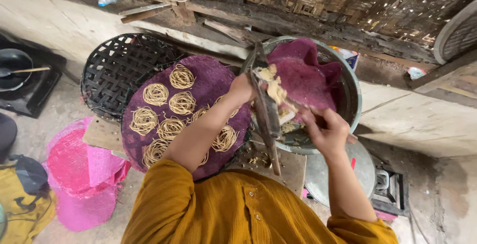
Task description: The person operates a manual wooden lever press to extrude dough into thin noodle strands. They load dough into the press cylinder with a stick, press the lever to extrude noodles onto a purple mesh tray, cut the strands, and shape them into nests, repeating the cycle as the tray fills.
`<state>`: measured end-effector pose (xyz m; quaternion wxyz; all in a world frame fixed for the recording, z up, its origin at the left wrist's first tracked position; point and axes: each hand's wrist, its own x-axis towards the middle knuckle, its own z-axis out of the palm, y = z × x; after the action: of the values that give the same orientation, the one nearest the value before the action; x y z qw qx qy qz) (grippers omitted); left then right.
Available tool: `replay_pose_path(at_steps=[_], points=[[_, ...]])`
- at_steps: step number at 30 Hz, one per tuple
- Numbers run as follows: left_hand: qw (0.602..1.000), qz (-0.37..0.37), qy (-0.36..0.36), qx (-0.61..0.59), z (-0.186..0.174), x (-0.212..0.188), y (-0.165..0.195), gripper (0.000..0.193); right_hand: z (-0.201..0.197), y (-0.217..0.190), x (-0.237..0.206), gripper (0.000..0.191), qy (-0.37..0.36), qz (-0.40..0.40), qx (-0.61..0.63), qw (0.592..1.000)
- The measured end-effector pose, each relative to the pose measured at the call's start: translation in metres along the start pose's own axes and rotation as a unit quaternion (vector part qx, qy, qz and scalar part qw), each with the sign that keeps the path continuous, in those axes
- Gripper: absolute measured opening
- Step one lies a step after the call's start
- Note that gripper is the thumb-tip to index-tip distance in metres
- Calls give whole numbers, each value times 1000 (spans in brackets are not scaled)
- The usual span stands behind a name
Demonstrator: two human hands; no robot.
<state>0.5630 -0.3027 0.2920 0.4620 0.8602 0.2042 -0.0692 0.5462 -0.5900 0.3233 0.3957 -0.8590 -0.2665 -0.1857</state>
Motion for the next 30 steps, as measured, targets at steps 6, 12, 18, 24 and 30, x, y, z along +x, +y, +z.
replay_pose_path(at_steps=[6, 12, 18, 24, 30], points=[[982, 159, -10, 97, 21, 6, -4, 33, -1, -2, 25, 27, 82, -41, -89, 992], [995, 94, 3, -15, 11, 11, -6, 32, -1, 5, -9, 23, 36, -74, -36, 996], [888, 213, -112, -392, -28, 8, -17, 39, -33, 53, -21, 10, -34, 133, 280, 950], [712, 392, -234, -534, -80, 12, -17, 44, -26, 84, -34, 15, -1, 184, 233, 955], [678, 376, -306, -553, -71, 4, -1, 31, 35, 78, -11, 20, -53, 60, 215, 973]])
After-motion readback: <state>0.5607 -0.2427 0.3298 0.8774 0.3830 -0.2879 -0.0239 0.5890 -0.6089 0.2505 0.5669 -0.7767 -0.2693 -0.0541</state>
